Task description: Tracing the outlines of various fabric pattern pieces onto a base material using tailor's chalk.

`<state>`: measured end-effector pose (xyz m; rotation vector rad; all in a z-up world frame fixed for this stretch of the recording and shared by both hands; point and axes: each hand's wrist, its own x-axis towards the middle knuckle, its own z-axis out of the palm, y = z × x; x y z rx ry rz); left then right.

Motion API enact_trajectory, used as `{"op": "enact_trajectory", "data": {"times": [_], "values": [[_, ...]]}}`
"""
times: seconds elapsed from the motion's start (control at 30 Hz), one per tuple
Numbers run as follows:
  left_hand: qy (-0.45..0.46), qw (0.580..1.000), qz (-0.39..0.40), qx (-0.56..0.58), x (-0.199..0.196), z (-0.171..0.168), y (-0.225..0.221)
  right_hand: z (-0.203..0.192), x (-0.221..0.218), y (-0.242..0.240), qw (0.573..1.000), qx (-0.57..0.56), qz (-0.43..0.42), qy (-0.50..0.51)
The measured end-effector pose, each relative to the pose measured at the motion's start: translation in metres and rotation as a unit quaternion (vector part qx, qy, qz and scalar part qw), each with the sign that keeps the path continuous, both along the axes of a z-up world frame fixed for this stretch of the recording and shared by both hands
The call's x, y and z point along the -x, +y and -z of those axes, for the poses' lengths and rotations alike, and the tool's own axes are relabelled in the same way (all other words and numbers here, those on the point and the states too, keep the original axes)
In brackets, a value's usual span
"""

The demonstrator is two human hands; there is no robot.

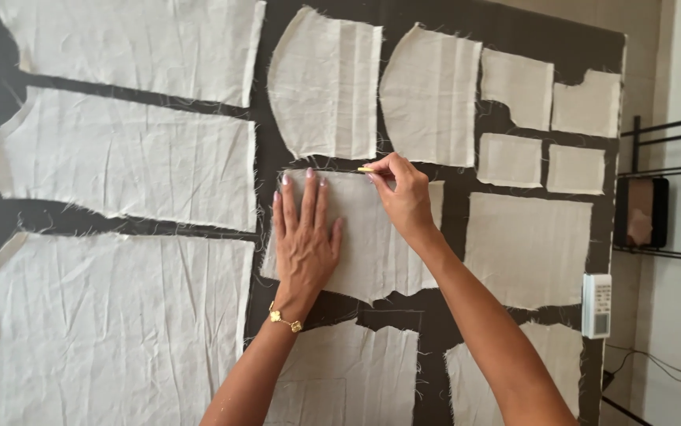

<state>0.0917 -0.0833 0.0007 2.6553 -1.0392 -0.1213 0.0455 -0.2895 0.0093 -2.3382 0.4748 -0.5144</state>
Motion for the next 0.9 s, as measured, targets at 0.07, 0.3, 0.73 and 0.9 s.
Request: {"op": "enact_trajectory", "data": {"times": [0.07,0.3,0.73,0.9], "values": [[0.005,1.0,-0.002,0.001,0.0,-0.002,-0.001,-0.003,-0.002,0.002,1.0,0.003,-0.002,-0.006],[0.003,1.0,-0.01,-0.015,0.001,0.001,-0.002,-0.005,0.009,-0.006,1.0,0.009,0.005,-0.004],[0.001,1.0,0.0,0.006,0.002,0.004,0.0,0.008,0.036,-0.031,0.999,0.023,0.04,-0.004],[-0.054,0.997,0.003,0.054,0.002,0.001,-0.001,-0.013,0.047,-0.043,0.997,-0.03,0.075,0.004]]}}
